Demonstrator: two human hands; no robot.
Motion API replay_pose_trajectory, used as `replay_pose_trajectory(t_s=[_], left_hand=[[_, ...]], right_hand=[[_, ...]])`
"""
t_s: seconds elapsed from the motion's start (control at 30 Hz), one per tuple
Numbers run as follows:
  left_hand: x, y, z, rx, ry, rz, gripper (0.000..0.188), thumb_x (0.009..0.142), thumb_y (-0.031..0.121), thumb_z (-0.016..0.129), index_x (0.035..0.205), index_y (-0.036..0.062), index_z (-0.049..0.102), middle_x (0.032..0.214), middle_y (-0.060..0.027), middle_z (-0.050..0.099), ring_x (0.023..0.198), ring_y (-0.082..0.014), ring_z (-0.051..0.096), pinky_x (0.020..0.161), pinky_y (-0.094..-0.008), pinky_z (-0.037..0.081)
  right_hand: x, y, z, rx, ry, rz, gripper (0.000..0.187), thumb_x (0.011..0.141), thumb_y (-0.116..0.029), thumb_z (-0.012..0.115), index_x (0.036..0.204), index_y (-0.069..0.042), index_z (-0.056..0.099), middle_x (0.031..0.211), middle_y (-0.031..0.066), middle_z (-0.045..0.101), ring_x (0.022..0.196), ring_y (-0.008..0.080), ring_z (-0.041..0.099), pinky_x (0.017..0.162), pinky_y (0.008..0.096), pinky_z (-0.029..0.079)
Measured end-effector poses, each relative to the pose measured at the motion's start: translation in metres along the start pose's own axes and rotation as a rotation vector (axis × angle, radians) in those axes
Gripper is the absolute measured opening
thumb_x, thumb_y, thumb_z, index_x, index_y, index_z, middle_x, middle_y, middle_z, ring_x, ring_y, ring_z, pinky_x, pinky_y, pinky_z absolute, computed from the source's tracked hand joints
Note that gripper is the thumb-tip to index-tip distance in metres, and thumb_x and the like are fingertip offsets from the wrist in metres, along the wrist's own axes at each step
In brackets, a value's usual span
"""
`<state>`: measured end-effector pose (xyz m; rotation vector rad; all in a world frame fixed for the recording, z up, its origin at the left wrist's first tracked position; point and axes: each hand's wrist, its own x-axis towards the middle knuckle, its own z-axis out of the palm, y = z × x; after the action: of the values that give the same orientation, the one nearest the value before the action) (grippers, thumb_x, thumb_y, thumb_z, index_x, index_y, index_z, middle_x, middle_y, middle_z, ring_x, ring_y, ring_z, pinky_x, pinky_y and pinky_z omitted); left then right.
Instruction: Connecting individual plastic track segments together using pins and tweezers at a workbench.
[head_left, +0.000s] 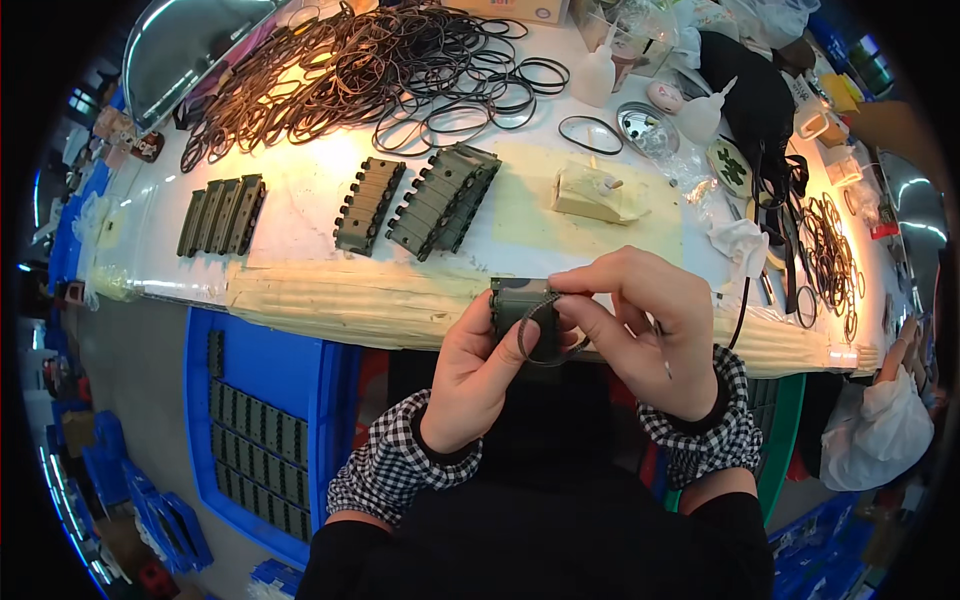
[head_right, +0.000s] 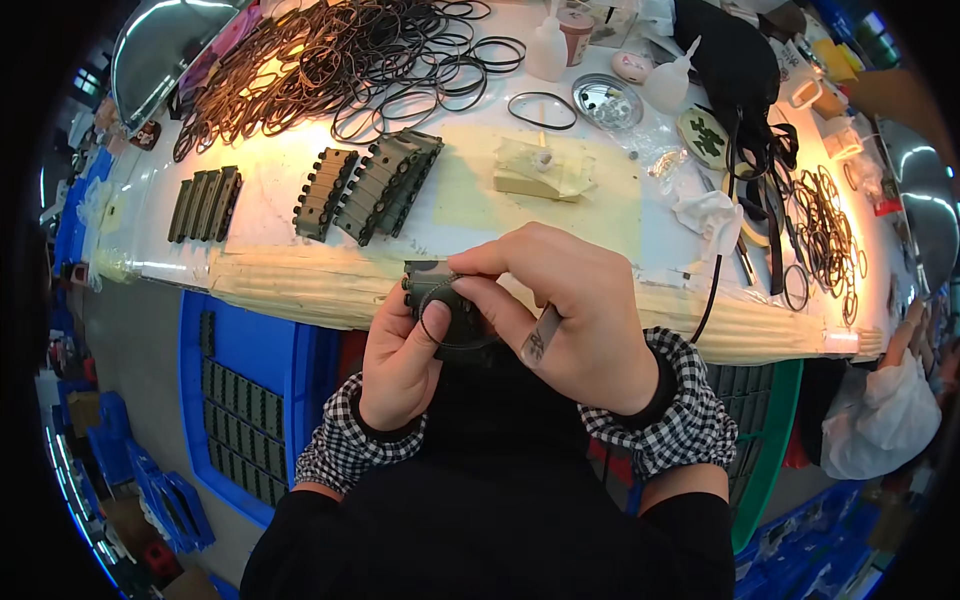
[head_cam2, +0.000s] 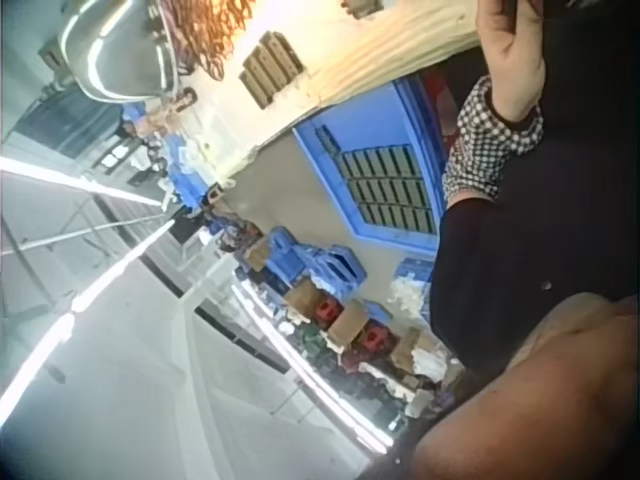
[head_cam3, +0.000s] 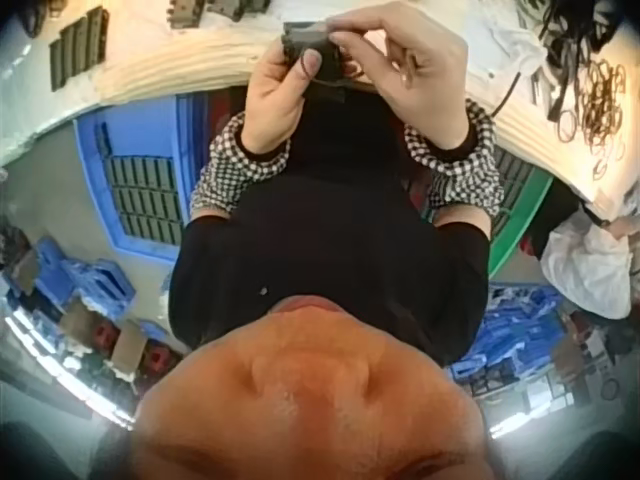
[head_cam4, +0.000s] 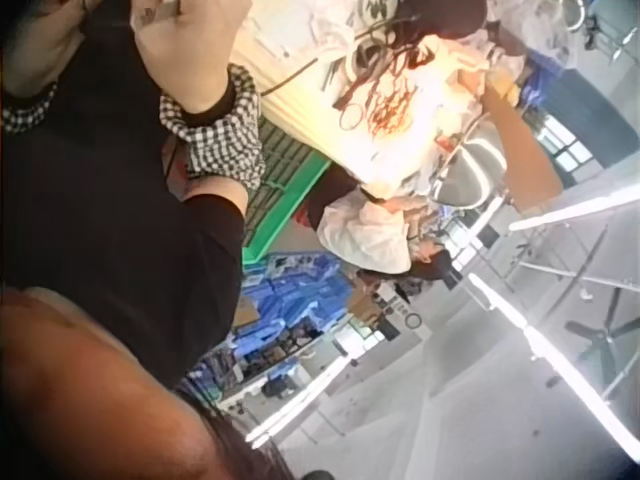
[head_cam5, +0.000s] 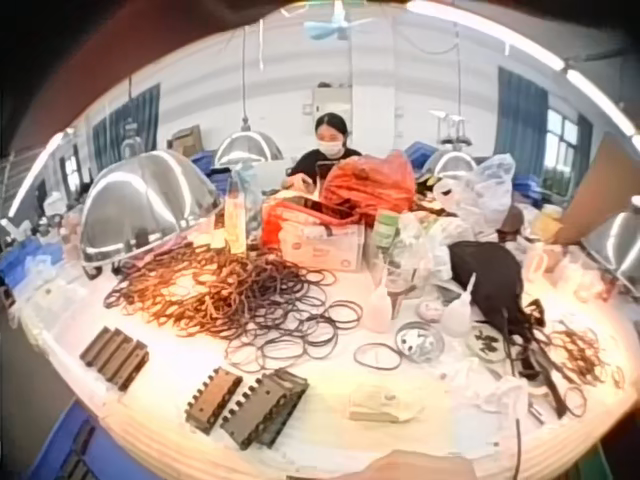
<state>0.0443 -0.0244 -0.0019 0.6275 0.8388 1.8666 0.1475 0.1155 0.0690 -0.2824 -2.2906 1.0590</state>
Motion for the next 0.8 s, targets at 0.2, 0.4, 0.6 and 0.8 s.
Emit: replay_pose_trajectory(t_s=[0.2, 0.4, 0.6, 0.8], left_hand=[[-0.001, -0.003, -0.002, 0.009, 0.005, 0.022, 0.03, 0.102, 0.015, 0.048, 0.127, -0.0007, 0.047, 0.113, -0.0132, 0.064, 0.099, -0.0187, 0.065, 0.089, -0.0333, 0.054], [-0.001, -0.003, 0.003, 0.017, 0.043, 0.017, 0.028, 0.102, 0.014, 0.046, 0.126, -0.0002, 0.048, 0.111, -0.0136, 0.064, 0.097, -0.0194, 0.066, 0.088, -0.0337, 0.054], [-0.001, -0.005, 0.002, -0.047, 0.053, -0.01, 0.027, 0.103, 0.013, 0.045, 0.125, -0.0003, 0.048, 0.111, -0.0133, 0.064, 0.095, -0.0199, 0.066, 0.086, -0.033, 0.055], [0.001, -0.008, 0.003, 0.116, 0.068, 0.076, 0.026, 0.103, 0.013, 0.044, 0.125, -0.0011, 0.048, 0.109, -0.0121, 0.064, 0.094, -0.0183, 0.066, 0.085, -0.0313, 0.055]], right_hand=[[-0.008, 0.007, 0.006, 0.146, 0.007, 0.231, 0.006, 0.083, -0.004, 0.069, 0.087, -0.001, 0.066, 0.067, 0.0004, 0.063, 0.043, 0.0013, 0.038, 0.041, 0.0206, 0.028], [-0.007, 0.007, 0.004, 0.191, -0.043, 0.336, 0.008, 0.085, -0.008, 0.068, 0.086, -0.001, 0.065, 0.064, 0.0011, 0.062, 0.044, 0.0013, 0.037, 0.041, 0.0212, 0.028], [-0.006, 0.013, 0.004, 0.276, -0.085, 0.386, 0.011, 0.086, -0.009, 0.066, 0.084, 0.001, 0.064, 0.063, 0.003, 0.062, 0.044, 0.0035, 0.044, 0.042, 0.0217, 0.034], [-0.009, 0.014, 0.01, 0.442, -0.068, 0.478, 0.01, 0.089, -0.009, 0.065, 0.088, 0.001, 0.062, 0.07, -0.0026, 0.063, 0.046, -0.0033, 0.037, 0.043, 0.017, 0.027]])
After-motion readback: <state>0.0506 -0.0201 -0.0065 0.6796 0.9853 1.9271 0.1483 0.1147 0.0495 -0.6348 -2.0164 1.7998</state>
